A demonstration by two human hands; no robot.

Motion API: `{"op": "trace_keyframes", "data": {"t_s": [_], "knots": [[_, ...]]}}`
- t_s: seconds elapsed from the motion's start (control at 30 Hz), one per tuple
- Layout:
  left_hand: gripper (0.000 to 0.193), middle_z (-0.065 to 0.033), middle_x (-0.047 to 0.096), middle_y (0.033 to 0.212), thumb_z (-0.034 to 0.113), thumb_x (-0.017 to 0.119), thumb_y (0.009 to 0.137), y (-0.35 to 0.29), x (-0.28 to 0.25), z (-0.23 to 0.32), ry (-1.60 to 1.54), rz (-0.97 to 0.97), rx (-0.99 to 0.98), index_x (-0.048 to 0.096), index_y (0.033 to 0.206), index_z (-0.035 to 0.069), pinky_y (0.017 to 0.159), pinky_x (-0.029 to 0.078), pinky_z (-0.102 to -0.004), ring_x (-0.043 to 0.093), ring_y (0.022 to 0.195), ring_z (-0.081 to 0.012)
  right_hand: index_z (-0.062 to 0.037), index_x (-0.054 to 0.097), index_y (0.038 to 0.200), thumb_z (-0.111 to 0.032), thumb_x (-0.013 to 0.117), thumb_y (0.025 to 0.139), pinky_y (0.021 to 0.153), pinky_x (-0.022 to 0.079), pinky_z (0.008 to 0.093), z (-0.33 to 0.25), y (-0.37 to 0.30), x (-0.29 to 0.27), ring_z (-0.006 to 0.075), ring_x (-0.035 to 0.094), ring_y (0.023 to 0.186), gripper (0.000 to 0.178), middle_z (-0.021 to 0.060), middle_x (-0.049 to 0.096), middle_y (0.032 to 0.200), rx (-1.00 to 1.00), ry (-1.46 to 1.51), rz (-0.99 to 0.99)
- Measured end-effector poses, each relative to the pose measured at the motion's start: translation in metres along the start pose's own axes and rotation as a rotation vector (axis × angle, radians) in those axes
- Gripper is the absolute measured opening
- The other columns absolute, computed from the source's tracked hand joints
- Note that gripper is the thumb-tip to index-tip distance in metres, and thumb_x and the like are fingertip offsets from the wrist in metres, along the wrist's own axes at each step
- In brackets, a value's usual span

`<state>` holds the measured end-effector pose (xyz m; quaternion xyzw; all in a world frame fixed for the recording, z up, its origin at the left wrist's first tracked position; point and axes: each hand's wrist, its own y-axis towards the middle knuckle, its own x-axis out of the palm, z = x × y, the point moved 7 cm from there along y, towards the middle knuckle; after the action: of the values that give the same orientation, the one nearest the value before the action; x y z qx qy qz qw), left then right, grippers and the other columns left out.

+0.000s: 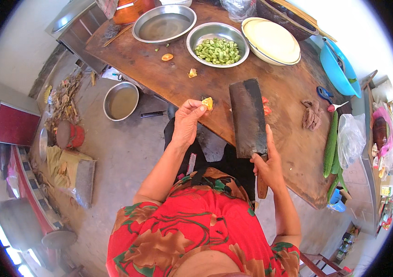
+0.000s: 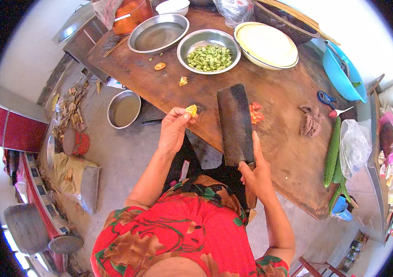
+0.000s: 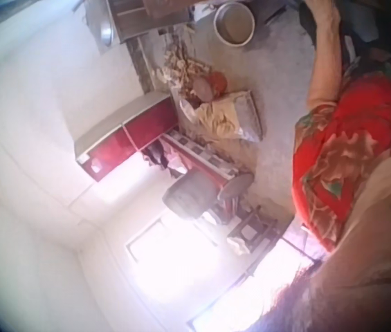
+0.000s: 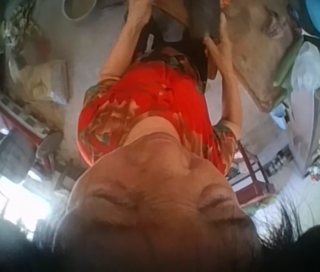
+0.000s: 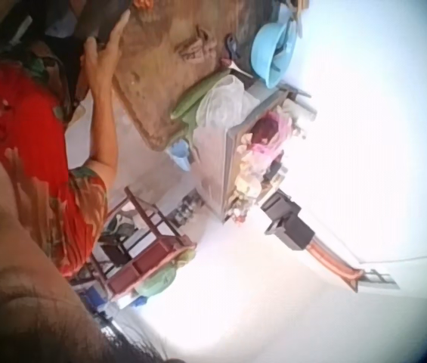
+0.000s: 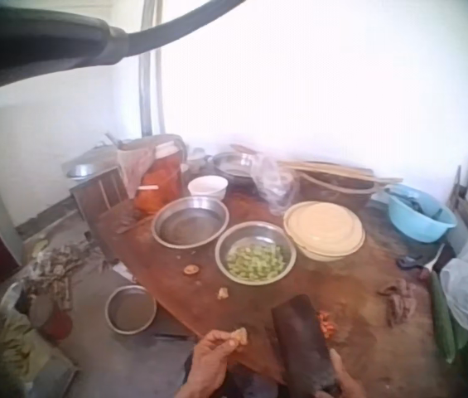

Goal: The person chops green vegetables and a tomato on a wooden cutting board using a cleaver. They transfer the chopped vegetables into a metal bowl, wipe the board with a cloth, and continue chopping the tomato into small pieces.

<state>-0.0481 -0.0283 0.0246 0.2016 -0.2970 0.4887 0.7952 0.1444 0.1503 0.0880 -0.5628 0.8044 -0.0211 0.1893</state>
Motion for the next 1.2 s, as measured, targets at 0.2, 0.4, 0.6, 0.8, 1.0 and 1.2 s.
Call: {"op": "trace_keyframes", "data": {"t_s": [0.2, 0.4, 0.6, 0.8, 1.0, 1.2], "knots": [[0.009, -0.0151, 0.069, 0.098, 0.010, 0.067, 0.091, 0.000, -0.003, -0.002, -0.107, -0.002, -0.045, 0.061, 0.095, 0.005, 0.082, 0.053, -0.0305, 0.064, 0.081, -0.0158, -0.0229, 0.013, 0.158, 0.010, 0.050, 0.084, 0.044, 0.047, 0.0234, -0.001, -0.003, 0.000, 0.0084, 0.052, 0.052, 0.089, 0.0062, 0.062, 0.085, -0.018, 0.025, 0.021], [0.008, -0.0066, 0.069, 0.094, 0.008, 0.068, 0.091, -0.002, -0.004, -0.007, 0.187, 0.027, 0.028, 0.062, 0.094, 0.004, 0.079, 0.049, -0.0242, 0.064, 0.081, -0.0137, -0.0233, 0.014, 0.158, 0.009, 0.052, 0.084, 0.045, 0.047, 0.0235, 0.003, -0.007, 0.002, 0.0079, 0.052, 0.051, 0.089, 0.0048, 0.061, 0.081, -0.007, 0.019, 0.000], [0.014, -0.0038, 0.068, 0.090, 0.007, 0.076, 0.078, -0.012, 0.021, 0.003, 1.178, 0.119, 0.493, 0.064, 0.083, 0.009, 0.090, 0.037, -0.0382, 0.059, 0.094, -0.0197, -0.0244, 0.014, 0.158, 0.008, 0.053, 0.084, 0.046, 0.047, 0.0241, 0.001, -0.010, 0.002, 0.0076, 0.052, 0.051, 0.090, 0.0036, 0.061, 0.079, 0.035, -0.030, -0.001], [0.022, -0.0066, 0.061, 0.103, 0.009, 0.077, 0.071, -0.019, 0.034, 0.007, 1.475, 0.197, 0.685, 0.063, 0.088, 0.010, 0.095, 0.032, -0.0439, 0.055, 0.103, -0.0270, -0.0272, 0.016, 0.157, 0.002, 0.057, 0.086, 0.055, 0.053, 0.0312, -0.005, -0.007, 0.004, 0.0134, 0.059, 0.055, 0.087, 0.0103, 0.069, 0.094, 0.052, -0.151, -0.054], [0.030, -0.0083, 0.059, 0.100, 0.009, 0.076, 0.072, -0.004, 0.046, 0.012, 1.335, -0.001, 0.652, 0.063, 0.099, 0.008, 0.089, 0.037, -0.0397, 0.055, 0.100, -0.0298, -0.0263, 0.015, 0.158, 0.009, 0.054, 0.083, 0.048, 0.048, 0.0252, -0.007, -0.004, 0.004, 0.0076, 0.051, 0.052, 0.091, 0.0018, 0.062, 0.082, -0.030, -0.129, 0.024], [0.025, -0.0077, 0.057, 0.090, 0.005, 0.073, 0.075, 0.009, 0.055, -0.001, 1.382, -0.235, 0.514, 0.065, 0.099, 0.007, 0.085, 0.039, -0.0395, 0.055, 0.092, -0.0284, -0.0250, 0.015, 0.158, 0.009, 0.054, 0.083, 0.049, 0.047, 0.0236, -0.009, -0.005, -0.007, 0.0069, 0.051, 0.053, 0.091, 0.0024, 0.063, 0.090, -0.010, -0.094, 0.057]]}}
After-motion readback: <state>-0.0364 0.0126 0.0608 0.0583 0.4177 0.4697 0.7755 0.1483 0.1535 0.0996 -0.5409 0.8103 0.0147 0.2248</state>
